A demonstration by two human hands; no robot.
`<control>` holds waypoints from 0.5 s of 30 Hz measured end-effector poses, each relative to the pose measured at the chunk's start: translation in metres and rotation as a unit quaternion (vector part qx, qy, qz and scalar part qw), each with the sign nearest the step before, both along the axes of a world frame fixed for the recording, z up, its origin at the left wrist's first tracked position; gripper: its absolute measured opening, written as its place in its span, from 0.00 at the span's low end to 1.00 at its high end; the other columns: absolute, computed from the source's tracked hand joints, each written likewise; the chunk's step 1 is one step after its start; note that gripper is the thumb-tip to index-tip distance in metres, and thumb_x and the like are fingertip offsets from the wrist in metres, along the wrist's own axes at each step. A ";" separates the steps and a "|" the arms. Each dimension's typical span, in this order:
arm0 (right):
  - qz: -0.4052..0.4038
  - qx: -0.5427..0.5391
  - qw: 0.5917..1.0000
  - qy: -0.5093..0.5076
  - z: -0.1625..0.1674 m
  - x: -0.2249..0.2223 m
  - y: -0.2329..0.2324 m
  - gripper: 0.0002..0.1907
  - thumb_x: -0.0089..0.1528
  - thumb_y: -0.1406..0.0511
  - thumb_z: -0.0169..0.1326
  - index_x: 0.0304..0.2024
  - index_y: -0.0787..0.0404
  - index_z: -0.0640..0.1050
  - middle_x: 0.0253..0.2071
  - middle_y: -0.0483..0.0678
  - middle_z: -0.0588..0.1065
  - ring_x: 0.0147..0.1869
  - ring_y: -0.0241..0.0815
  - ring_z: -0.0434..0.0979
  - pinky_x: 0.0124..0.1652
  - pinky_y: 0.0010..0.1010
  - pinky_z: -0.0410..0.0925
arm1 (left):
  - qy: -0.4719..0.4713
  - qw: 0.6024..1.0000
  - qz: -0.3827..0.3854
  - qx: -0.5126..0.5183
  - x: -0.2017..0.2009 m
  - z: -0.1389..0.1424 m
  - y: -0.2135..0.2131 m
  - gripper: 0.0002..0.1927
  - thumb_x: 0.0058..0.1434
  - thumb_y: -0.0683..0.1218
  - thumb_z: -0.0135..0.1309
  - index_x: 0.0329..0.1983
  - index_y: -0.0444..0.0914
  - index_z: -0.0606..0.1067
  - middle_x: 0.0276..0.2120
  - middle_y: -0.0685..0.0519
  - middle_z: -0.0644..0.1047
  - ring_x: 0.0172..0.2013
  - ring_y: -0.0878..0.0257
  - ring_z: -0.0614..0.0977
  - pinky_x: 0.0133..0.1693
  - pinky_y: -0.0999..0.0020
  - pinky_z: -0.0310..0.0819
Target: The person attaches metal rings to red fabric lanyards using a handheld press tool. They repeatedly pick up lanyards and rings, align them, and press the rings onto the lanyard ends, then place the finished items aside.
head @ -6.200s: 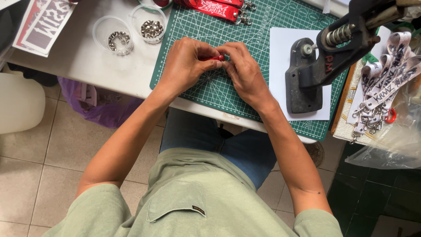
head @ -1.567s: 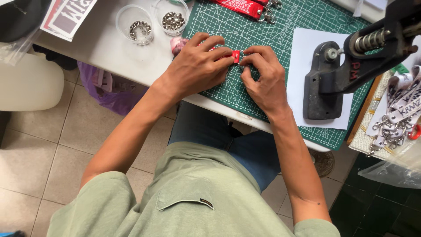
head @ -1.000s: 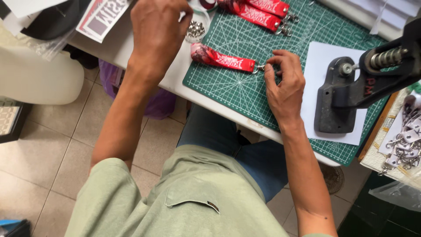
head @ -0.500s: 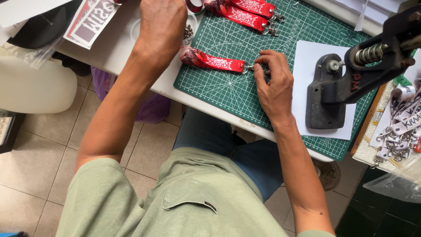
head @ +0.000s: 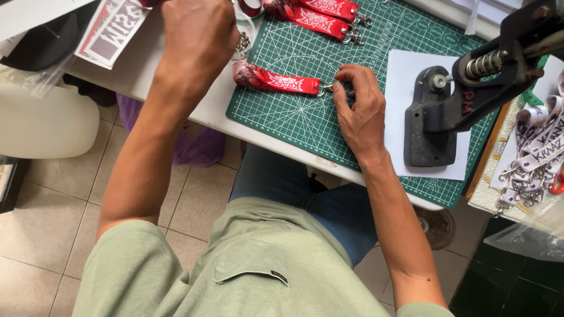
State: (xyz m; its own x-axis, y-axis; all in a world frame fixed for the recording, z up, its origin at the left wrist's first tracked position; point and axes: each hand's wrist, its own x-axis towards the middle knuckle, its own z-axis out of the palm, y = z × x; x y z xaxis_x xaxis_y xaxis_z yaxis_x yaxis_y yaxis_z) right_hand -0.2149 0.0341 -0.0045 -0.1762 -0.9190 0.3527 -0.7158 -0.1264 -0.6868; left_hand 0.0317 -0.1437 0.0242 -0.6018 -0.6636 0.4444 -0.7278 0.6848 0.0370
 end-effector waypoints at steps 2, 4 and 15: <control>-0.005 -0.002 1.000 -0.016 0.000 0.000 0.000 0.07 0.72 0.66 0.55 0.49 0.64 0.77 0.51 0.51 0.77 0.52 0.44 0.81 0.44 0.32 0.74 | 0.047 0.998 -0.009 -0.045 0.003 0.012 0.012 0.03 0.58 0.42 0.64 0.32 0.39 0.80 0.24 0.50 0.78 0.24 0.54 0.80 0.26 0.60 0.72; -0.013 -0.005 0.999 -0.038 0.000 0.000 0.001 0.08 0.73 0.64 0.56 0.50 0.63 0.77 0.46 0.49 0.78 0.49 0.42 0.82 0.45 0.31 0.75 | 0.129 0.988 -0.040 -0.069 0.000 0.019 0.031 0.05 0.59 0.43 0.65 0.38 0.42 0.82 0.27 0.52 0.80 0.24 0.56 0.81 0.25 0.62 0.71; 0.019 -0.064 0.993 -0.101 0.010 -0.002 0.008 0.07 0.68 0.68 0.64 0.48 0.61 0.81 0.43 0.47 0.82 0.47 0.39 0.82 0.49 0.29 0.75 | 0.276 0.877 -0.193 0.341 -0.081 0.005 0.080 0.08 0.65 0.48 0.60 0.39 0.38 0.84 0.28 0.52 0.83 0.26 0.62 0.84 0.29 0.66 0.75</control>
